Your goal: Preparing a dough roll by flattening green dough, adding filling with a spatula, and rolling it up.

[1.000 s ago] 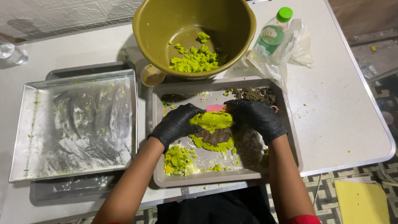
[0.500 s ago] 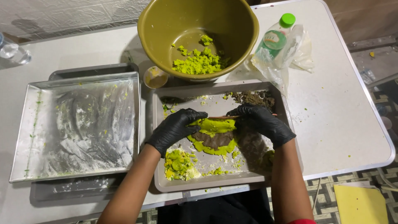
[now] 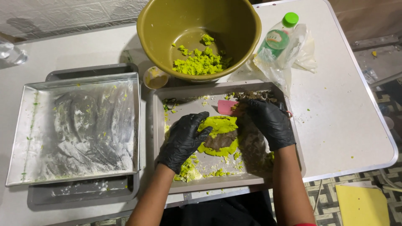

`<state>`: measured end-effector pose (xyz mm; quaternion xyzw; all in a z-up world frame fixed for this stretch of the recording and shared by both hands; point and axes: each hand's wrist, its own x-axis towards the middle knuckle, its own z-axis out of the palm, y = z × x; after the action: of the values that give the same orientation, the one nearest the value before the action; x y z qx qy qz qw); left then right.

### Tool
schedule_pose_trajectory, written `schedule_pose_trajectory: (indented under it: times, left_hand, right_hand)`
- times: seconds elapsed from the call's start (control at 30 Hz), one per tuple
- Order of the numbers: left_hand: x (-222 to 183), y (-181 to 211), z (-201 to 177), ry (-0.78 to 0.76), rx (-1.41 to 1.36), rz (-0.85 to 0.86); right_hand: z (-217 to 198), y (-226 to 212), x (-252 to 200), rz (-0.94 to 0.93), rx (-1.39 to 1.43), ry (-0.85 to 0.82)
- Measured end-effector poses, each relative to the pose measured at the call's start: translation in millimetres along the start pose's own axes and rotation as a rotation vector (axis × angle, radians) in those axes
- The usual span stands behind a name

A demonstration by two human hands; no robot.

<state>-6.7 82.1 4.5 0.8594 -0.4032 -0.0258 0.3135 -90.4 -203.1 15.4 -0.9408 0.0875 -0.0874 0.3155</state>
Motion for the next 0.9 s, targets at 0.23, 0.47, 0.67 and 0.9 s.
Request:
schedule_pose_trajectory:
  times: [0.23, 0.47, 0.67, 0.9]
  left_hand:
    - [15, 1, -11, 0.089, -0.252, 0.044]
    - [12, 8, -19, 0.126, -0.282, 0.031]
    - [10, 1, -2, 0.211, -0.358, -0.008]
    - [5, -4, -11, 0.008, -0.6, -0.196]
  right_hand:
    - [17, 28, -1, 0.106, 0.178, -0.158]
    - [7, 46, 1, -0.029, 0.1, -0.249]
    - [4, 35, 1, -0.064, 0.247, -0.328]
    - [-5, 10, -4, -0.08, 0.31, -0.297]
